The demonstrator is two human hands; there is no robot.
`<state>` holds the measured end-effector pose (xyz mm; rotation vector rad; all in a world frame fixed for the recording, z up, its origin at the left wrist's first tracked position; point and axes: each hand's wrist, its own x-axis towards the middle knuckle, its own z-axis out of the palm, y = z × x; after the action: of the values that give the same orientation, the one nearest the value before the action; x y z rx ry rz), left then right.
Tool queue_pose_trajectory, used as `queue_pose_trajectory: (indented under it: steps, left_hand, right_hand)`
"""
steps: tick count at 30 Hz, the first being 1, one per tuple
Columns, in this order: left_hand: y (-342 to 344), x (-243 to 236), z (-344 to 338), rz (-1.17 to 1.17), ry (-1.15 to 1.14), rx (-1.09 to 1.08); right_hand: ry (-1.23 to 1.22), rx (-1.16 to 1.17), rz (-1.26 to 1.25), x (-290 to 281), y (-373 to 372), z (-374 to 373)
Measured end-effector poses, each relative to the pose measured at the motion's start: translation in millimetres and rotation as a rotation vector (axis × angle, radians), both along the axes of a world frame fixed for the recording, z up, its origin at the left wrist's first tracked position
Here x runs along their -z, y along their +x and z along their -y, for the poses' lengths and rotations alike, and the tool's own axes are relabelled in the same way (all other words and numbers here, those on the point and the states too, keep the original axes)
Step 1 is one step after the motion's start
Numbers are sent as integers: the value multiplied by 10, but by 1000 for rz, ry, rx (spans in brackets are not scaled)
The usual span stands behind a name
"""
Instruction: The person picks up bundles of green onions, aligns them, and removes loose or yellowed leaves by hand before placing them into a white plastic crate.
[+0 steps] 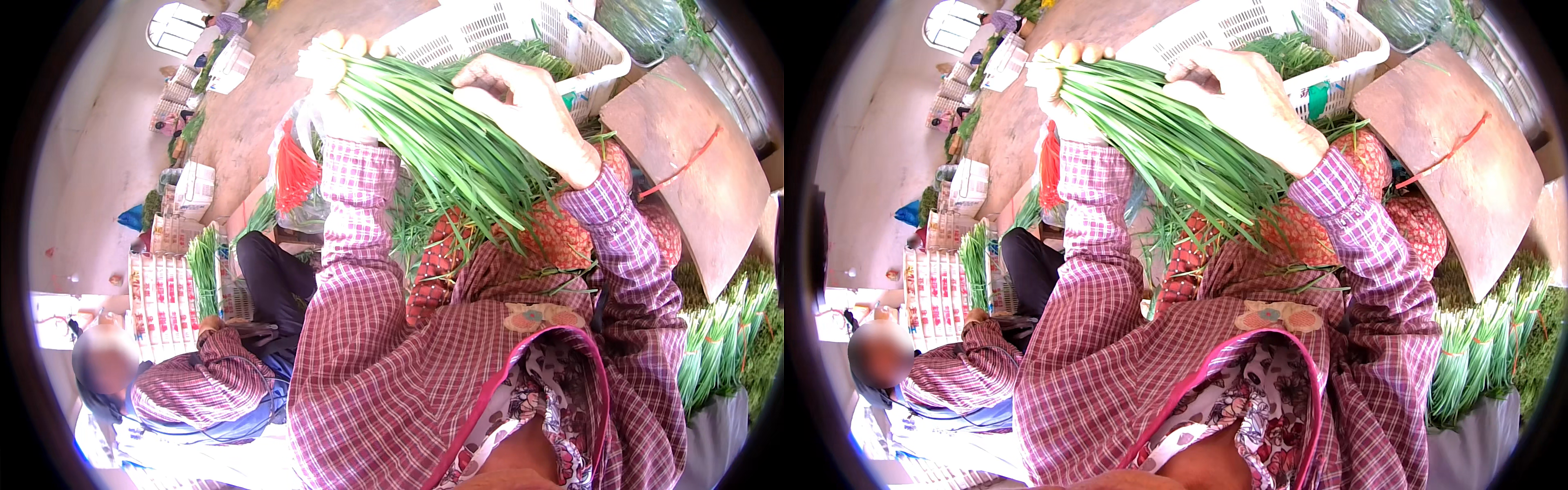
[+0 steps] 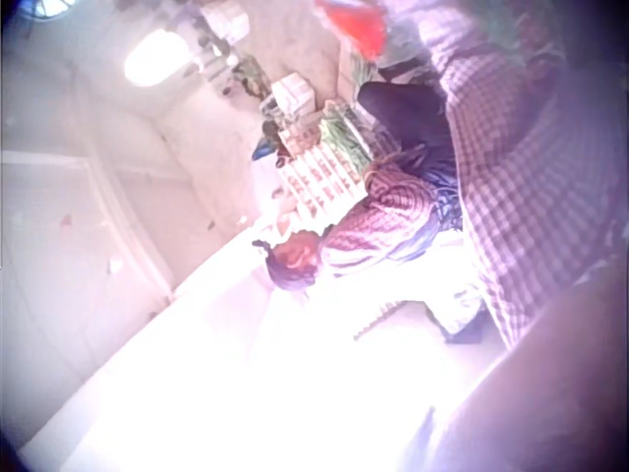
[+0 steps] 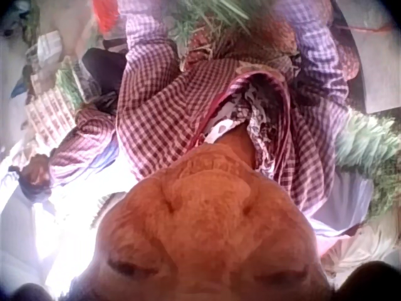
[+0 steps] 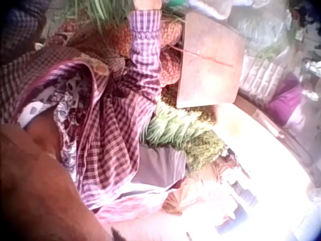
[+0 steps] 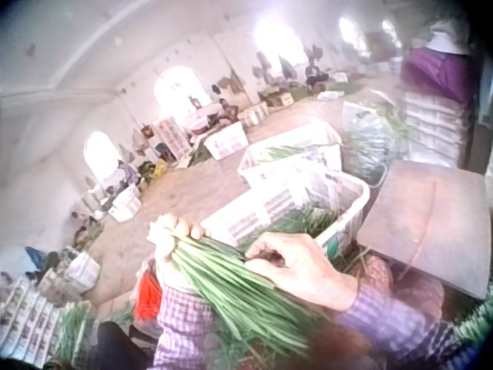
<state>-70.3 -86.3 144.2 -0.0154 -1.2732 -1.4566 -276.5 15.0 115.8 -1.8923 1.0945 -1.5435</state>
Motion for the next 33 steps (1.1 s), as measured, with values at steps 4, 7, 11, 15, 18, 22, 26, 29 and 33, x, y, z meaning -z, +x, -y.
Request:
queue_pose_trajectory:
  steps: [4,7,11,15,18,22,26,29,33]
  left_hand:
    - [-38,60,14,-11,21,79]
    - [-90,80,6,-41,56,106]
    - [-145,95,-66,-66,154,186]
    - [-158,131,-85,-48,178,237]
    - [-167,153,-71,-28,173,259]
    - [-192,152,-93,-28,180,276]
    - [-171,162,-103,49,203,206]
    - [-200,188,-67,57,194,192]
    - [-273,191,-42,64,152,159]
  right_hand:
    - [-9,19,-23,-88,111,49]
    - [-40,39,-50,-86,140,107]
    - [-40,48,-40,-32,123,130]
    - [-39,34,-54,-23,129,151]
    - [-17,-23,-66,-44,96,146]
    - [32,-77,-38,-45,21,128]
    - [122,-175,101,-116,-10,77]
    - [189,-202,126,-109,-27,78]
    - [-132,-107,-46,4,-53,194]
